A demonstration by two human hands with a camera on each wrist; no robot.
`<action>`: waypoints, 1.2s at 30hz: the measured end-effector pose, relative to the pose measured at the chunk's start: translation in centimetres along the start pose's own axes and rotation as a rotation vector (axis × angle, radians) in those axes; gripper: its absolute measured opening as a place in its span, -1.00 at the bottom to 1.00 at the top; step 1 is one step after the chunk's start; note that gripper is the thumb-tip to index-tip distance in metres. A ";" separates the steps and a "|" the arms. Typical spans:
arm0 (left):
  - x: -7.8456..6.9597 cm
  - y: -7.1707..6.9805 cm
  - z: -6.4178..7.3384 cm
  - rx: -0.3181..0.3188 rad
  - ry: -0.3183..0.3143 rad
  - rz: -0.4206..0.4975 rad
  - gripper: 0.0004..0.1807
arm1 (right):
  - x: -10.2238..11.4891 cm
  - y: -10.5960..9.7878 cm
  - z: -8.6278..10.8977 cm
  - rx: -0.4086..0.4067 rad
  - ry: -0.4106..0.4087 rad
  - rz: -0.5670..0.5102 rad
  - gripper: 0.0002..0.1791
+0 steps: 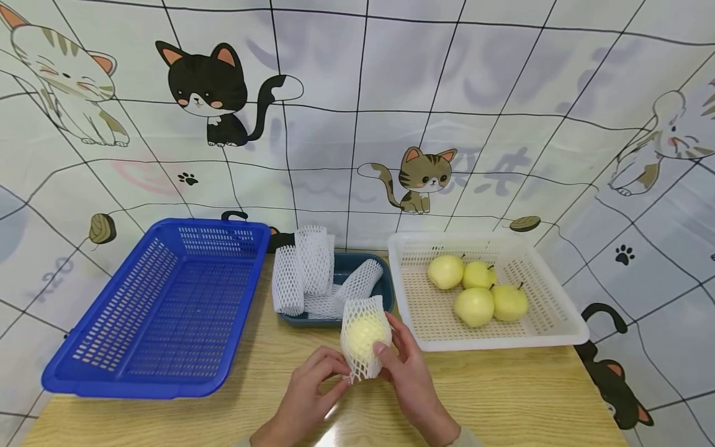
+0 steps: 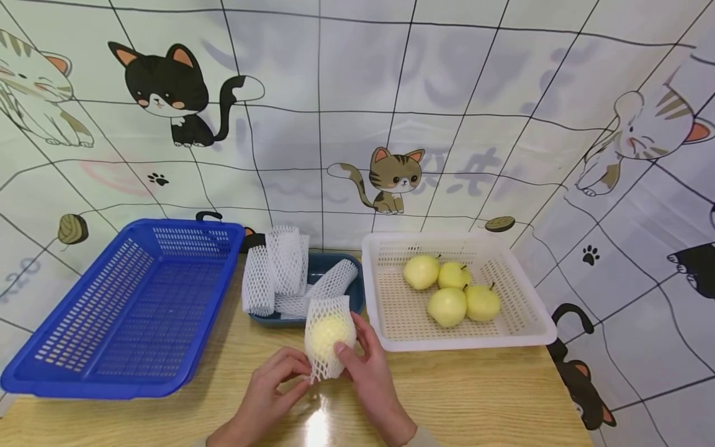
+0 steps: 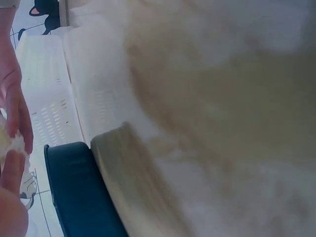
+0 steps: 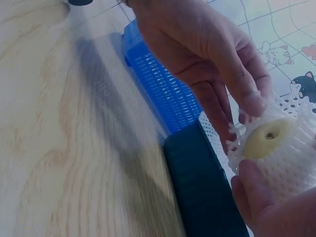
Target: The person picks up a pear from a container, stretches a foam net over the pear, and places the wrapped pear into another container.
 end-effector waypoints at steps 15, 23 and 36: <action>-1.5 -0.9 -2.2 0.046 -0.755 0.583 -0.34 | -0.1 0.1 0.3 0.044 -0.099 0.268 -0.25; -1.7 -0.3 -2.6 0.034 -0.825 0.746 -0.21 | 0.2 1.3 1.1 0.046 -0.167 0.438 -0.18; -1.3 0.4 -2.6 -0.153 -0.886 0.666 -0.19 | -0.3 2.2 2.2 -0.013 -0.273 0.525 -0.39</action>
Point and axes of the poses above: each hand's wrist, its own z-axis away from the middle knuckle, its own y-axis out of the palm, x = y × z, the point moved 1 cm from there along -z, towards the middle knuckle, and after that the axes turned 1 degree about y, right-handed, at the moved point
